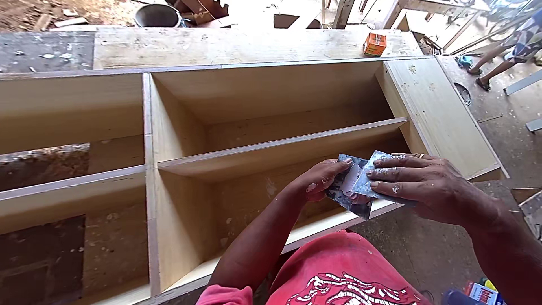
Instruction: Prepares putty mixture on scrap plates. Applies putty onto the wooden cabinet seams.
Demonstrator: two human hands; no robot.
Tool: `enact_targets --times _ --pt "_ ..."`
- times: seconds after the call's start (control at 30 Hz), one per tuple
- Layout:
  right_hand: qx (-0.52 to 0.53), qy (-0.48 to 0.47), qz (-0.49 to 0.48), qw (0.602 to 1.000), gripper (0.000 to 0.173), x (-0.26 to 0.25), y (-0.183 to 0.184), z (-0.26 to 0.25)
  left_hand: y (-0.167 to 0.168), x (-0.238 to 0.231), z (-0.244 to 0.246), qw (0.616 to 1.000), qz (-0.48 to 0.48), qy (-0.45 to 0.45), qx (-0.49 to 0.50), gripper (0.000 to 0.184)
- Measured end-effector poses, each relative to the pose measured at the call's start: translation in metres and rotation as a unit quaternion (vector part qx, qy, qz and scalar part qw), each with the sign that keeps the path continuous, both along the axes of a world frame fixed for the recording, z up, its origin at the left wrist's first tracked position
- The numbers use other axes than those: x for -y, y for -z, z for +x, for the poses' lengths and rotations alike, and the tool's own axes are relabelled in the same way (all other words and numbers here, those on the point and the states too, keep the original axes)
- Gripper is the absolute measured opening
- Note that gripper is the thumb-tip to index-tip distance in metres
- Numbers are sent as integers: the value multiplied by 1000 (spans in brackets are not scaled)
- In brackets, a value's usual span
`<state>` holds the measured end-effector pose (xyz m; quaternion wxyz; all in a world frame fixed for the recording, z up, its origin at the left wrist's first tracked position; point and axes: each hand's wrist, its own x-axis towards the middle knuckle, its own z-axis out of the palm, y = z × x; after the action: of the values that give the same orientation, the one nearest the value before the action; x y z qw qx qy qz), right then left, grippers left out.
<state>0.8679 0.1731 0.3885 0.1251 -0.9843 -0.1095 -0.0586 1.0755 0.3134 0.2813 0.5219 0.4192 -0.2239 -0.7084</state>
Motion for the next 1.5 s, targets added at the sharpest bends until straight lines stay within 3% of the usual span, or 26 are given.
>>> enact_targets --times 0.1,0.5,0.63,1.07,1.3,1.4,1.5 --pt "-17 -4 -5 1000 39 -2 18 -7 -4 1 4 1000 7 -22 -3 37" --pt "40 2 -13 999 39 -3 3 -6 1 1 2 1000 0 -18 -25 36" --pt "-8 -4 -14 1000 37 -1 18 -5 -2 2 2 1000 9 -20 -13 36" --pt "7 6 -23 1000 42 3 15 0 -9 -1 3 999 9 -27 -14 35" --pt "16 12 17 1000 42 8 14 -5 4 -1 4 998 -12 -48 -30 37" --pt "88 53 134 986 32 6 21 -9 6 -1 2 993 -31 -94 -63 37" --pt "204 153 242 936 27 -13 31 -9 2 -1 -8 976 -73 -179 -104 38"
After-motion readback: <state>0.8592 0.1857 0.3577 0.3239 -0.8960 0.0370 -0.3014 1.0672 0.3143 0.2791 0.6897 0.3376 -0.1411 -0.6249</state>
